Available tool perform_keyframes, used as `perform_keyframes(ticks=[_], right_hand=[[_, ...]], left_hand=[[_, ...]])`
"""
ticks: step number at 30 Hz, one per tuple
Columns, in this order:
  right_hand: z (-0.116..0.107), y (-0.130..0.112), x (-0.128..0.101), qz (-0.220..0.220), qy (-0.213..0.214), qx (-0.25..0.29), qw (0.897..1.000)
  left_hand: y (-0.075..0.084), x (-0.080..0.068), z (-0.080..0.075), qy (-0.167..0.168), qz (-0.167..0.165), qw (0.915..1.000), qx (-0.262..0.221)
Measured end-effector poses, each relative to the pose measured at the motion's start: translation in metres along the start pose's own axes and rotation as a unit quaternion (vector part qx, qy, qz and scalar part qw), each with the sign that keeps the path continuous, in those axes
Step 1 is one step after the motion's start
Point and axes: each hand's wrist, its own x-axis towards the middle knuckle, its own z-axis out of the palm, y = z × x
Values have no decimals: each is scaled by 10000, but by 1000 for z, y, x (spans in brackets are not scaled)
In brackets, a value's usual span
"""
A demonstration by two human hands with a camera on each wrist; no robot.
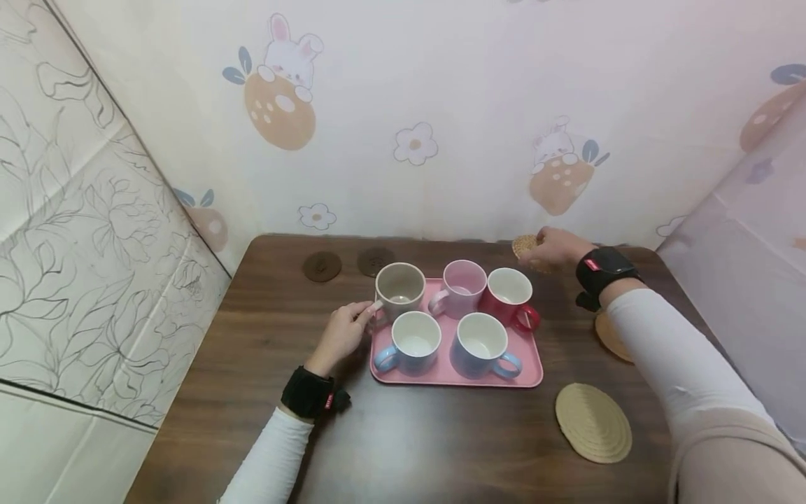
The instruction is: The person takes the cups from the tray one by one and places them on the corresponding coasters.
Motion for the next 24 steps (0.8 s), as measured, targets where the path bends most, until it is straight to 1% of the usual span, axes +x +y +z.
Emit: perform_keyframes(ticks=[3,5,6,9,10,12,13,16,19,24], right_hand=[[2,-11,17,-88,16,101,9999],[6,-23,26,-169,-94,233,9995],[8,-31,30,-237,-127,216,9994],[15,-53,40,-493,-74,-131,9987],[19,-59,46,-553,-36,-256,9981],[27,-71,58,-738,105,-672,9950],[31,-78,64,-776,111,-762,9940],[41,-100,78,-873,-102,-904,9920],[48,-121,87,-984,-485,-969,9892],[53,-139,102,-1091,-978,-1200,9819]], left_hand=[[3,3,-1,-46,6,10000,-18],[3,3,0,-48,-20,10000,-23],[3,3,0,-32,1,10000,-9],[4,0,-1,19,35,10000,-27],[3,0,0,38,42,10000,-42],[3,-1,0,71,45,10000,-32],[2,-1,-1,76,14,10000,-57],[0,-3,-1,98,-30,9999,-89],[0,-5,0,95,-68,9999,-127],[2,-2,-1,18,-9,10000,-50]])
